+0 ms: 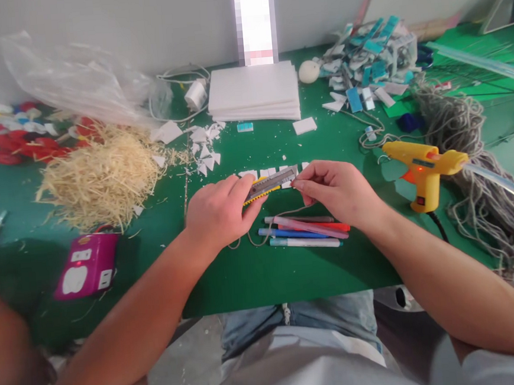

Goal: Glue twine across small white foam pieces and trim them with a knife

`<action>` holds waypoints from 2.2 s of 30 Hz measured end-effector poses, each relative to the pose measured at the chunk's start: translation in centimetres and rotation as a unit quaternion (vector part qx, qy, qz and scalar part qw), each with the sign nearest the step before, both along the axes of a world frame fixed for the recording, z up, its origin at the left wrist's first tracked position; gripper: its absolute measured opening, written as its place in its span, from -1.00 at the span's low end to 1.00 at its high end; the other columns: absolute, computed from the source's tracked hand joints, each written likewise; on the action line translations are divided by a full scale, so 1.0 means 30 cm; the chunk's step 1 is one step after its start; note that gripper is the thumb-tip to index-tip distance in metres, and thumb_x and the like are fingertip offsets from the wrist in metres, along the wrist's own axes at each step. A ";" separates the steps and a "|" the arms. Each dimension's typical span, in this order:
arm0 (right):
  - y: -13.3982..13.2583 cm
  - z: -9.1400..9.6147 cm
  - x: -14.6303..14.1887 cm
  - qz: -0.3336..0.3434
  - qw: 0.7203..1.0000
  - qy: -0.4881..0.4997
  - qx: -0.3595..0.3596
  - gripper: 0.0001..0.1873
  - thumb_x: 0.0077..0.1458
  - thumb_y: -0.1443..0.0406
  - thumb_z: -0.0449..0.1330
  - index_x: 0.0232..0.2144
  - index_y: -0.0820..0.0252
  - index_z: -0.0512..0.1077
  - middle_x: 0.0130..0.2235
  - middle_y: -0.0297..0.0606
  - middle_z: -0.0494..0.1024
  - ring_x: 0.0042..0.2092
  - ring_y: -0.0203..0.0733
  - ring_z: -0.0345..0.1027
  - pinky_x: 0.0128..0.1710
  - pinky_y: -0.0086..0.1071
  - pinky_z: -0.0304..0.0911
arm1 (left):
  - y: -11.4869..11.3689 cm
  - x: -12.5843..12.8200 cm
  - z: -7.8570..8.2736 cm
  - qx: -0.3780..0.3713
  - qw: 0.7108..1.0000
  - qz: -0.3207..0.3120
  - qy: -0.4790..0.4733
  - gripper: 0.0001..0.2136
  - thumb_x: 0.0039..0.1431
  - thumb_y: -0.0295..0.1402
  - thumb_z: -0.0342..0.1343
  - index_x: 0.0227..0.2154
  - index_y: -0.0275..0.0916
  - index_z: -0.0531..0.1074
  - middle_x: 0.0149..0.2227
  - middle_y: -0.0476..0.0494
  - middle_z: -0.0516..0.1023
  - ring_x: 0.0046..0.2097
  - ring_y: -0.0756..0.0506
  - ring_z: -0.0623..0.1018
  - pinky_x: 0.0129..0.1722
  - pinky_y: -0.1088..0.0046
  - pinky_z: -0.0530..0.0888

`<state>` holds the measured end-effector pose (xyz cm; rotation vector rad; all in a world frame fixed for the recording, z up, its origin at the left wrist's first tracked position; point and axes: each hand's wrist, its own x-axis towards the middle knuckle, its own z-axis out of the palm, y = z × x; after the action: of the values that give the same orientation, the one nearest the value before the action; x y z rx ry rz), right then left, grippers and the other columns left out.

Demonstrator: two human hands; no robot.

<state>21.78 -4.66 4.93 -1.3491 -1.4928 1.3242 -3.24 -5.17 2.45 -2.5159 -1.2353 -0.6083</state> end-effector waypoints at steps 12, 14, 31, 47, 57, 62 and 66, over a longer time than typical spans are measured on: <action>-0.016 0.038 0.026 -0.015 0.999 0.014 0.050 -0.84 0.09 0.26 0.34 -0.51 0.12 0.51 -0.59 -0.41 0.51 -0.53 -0.33 0.33 -0.49 -0.41 0.20 | 0.064 -0.110 0.072 -0.051 0.979 0.175 -0.085 -0.70 0.52 -0.09 0.10 -0.29 -0.13 0.55 -0.41 -0.01 0.58 -0.37 -0.08 0.48 -0.38 0.38 0.29; -0.002 0.031 0.028 -0.045 0.997 0.021 0.059 -0.84 0.08 0.27 0.36 -0.52 0.11 0.51 -0.60 -0.40 0.52 -0.52 -0.32 0.36 -0.46 -0.40 0.28 | 0.071 -0.123 0.075 -0.060 0.975 0.183 -0.109 -0.70 0.51 -0.06 0.11 -0.25 -0.13 0.55 -0.35 -0.05 0.61 -0.31 -0.10 0.52 -0.33 0.36 0.34; 0.028 -0.015 0.014 -0.101 0.991 0.059 0.063 -0.85 0.01 0.24 0.41 -0.51 0.10 0.53 -0.58 -0.42 0.55 -0.51 -0.32 0.39 -0.43 -0.38 0.37 | 0.063 -0.057 0.002 -0.261 0.894 0.099 -0.350 -0.62 0.23 -0.02 0.27 -0.06 -0.18 0.70 -0.26 -0.07 0.73 -0.33 -0.08 0.62 -0.31 0.44 0.59; 0.027 -0.021 0.018 -0.083 0.993 0.054 0.061 -0.84 0.03 0.22 0.43 -0.47 0.12 0.55 -0.56 -0.41 0.54 -0.48 -0.29 0.40 -0.40 -0.35 0.38 | 0.057 -0.052 -0.001 -0.326 0.886 0.075 -0.320 -0.47 0.23 -0.26 0.15 0.23 -0.30 0.56 0.03 -0.28 0.76 -0.12 -0.19 0.71 -0.08 0.31 0.67; 0.008 0.006 0.005 -0.103 0.990 0.071 0.067 -0.87 0.04 0.23 0.44 -0.45 0.10 0.59 -0.55 -0.41 0.57 -0.47 -0.29 0.45 -0.40 -0.35 0.42 | 0.063 -0.231 0.164 -0.499 0.862 0.032 -0.087 -0.72 0.04 -0.10 0.29 -0.19 0.05 0.77 -0.26 -0.02 0.80 -0.34 -0.19 0.71 -0.40 0.39 0.56; 0.001 0.016 0.006 -0.108 0.987 0.095 0.073 -0.89 0.05 0.24 0.46 -0.44 0.08 0.61 -0.54 -0.43 0.58 -0.47 -0.28 0.48 -0.38 -0.33 0.48 | 0.065 -0.188 0.115 -0.400 0.910 0.077 -0.076 -0.72 0.04 0.06 0.39 -0.41 -0.03 0.70 -0.53 0.02 0.64 -0.58 -0.06 0.47 -0.56 0.43 0.32; -0.011 0.027 0.004 -0.100 0.985 0.120 0.078 -0.79 0.05 0.17 0.54 -0.45 0.06 0.60 -0.54 -0.43 0.60 -0.46 -0.25 0.53 -0.36 -0.30 0.53 | 0.036 -0.095 0.067 -0.233 0.965 0.012 -0.120 -0.65 0.27 0.04 0.33 -0.44 -0.13 0.59 -0.43 -0.05 0.65 -0.45 -0.07 0.52 -0.41 0.42 0.40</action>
<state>21.91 -5.00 5.74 -1.1607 -1.2363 1.1714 -6.07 -4.09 4.47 -2.8613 -1.6600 -0.7016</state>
